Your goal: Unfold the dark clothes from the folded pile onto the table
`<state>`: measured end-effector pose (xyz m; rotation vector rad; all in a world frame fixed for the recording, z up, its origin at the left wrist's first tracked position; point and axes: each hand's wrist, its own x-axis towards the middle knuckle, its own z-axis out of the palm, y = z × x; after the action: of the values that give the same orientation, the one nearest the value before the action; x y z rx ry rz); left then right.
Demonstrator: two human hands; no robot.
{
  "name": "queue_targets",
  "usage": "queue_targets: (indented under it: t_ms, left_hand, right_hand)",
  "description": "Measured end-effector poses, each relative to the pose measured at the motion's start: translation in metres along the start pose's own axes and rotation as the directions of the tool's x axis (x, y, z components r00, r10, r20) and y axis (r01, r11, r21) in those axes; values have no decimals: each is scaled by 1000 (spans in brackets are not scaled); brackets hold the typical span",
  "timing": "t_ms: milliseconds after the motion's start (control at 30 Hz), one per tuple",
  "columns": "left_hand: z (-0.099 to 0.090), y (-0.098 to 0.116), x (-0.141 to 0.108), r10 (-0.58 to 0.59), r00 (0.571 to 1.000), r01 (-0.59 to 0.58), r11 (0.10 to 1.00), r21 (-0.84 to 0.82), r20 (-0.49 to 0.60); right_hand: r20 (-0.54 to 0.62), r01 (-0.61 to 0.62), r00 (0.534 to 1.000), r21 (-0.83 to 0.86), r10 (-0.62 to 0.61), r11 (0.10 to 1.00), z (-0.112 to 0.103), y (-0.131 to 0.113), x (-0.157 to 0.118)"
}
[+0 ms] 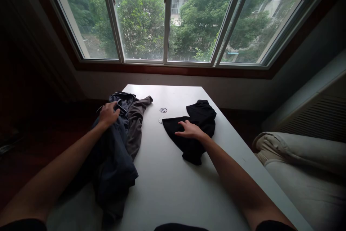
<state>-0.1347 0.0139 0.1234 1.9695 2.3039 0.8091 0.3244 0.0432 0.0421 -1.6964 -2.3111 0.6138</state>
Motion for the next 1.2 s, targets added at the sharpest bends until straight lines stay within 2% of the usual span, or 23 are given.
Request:
queue_targets:
  t_ms: [33,67,133,200,233,267,300,400,433,533,600,667,733,800,833,867,900,967,1000,1033,1100,1167,1200]
  left_hand:
    - [-1,14,-14,181,975,-176,983,-51,125]
    - [-4,29,-31,357,892,-331,933,-138,277]
    - [-12,54,-72,604,604,-515,794,-323,520]
    - [-23,68,-117,693,320,-586,681,-439,646]
    - [-29,71,-138,685,236,-602,660,-449,690]
    - [-37,70,-156,666,199,-617,655,-436,719]
    - [-44,68,-170,639,202,-629,666,-402,742]
    - [-70,54,-183,479,329,-583,781,-224,814]
    - [-79,50,-179,410,343,-532,827,-185,845]
    - [-99,51,-154,310,301,-356,914,-195,902]
    - [-101,62,-136,380,370,-303,912,-277,848]
    - [-87,78,-121,446,531,-287,895,-342,721]
    - [-61,94,-112,432,659,-244,897,-368,616]
    - [-28,108,-111,402,694,-188,902,-389,597]
    - [-12,115,-113,397,692,-163,900,-405,603]
    - [4,121,-118,400,688,-158,897,-413,606]
    - [18,128,-125,419,679,-181,891,-415,603]
    - [43,142,-145,472,644,-268,877,-400,603]
    - [54,150,-156,493,630,-315,869,-382,601]
    - [63,158,-168,513,626,-370,859,-355,588]
    - [79,177,-188,559,625,-483,825,-292,545]
    - [90,195,-204,608,616,-583,780,-230,501]
    - [93,203,-209,636,594,-628,750,-211,492]
  right_hand:
    - [-8,-8,1000,-129,7,992,4,-8,-3]
    - [-2,-15,1000,-233,15,972,8,-16,-6]
    - [18,-7,1000,-338,14,941,13,-26,-10]
    - [-8,4,1000,-326,-7,946,15,-30,-12]
    - [-46,2,999,-286,-16,958,14,-28,-12]
    - [-97,0,995,-225,-22,974,11,-26,-12]
    - [-155,6,987,-144,-28,990,8,-23,-10]
    - [-316,132,947,223,-57,966,-5,-17,-5]
    - [-365,199,929,374,-53,906,-8,-18,-4]
    - [-434,342,901,736,19,584,-13,-37,-9]
    - [-400,359,916,832,9,422,-11,-61,-24]
    - [-327,359,933,846,-150,393,-8,-87,-44]
    - [-150,366,875,827,-459,427,-10,-107,-64]
    - [43,368,728,817,-684,444,-16,-116,-74]
    - [69,374,698,814,-713,445,-20,-113,-73]
    - [32,385,727,808,-686,446,-24,-106,-67]
    - [-65,401,799,798,-598,449,-28,-95,-58]
    - [-305,403,914,772,-269,491,-35,-60,-30]
    - [-399,376,914,772,-70,513,-38,-38,-14]
    - [-451,316,883,776,130,545,-41,-16,1]
    - [-490,104,743,757,455,645,-48,29,24]
    - [-494,-141,623,692,606,708,-55,67,37]
    - [-484,-224,599,663,637,714,-58,81,40]
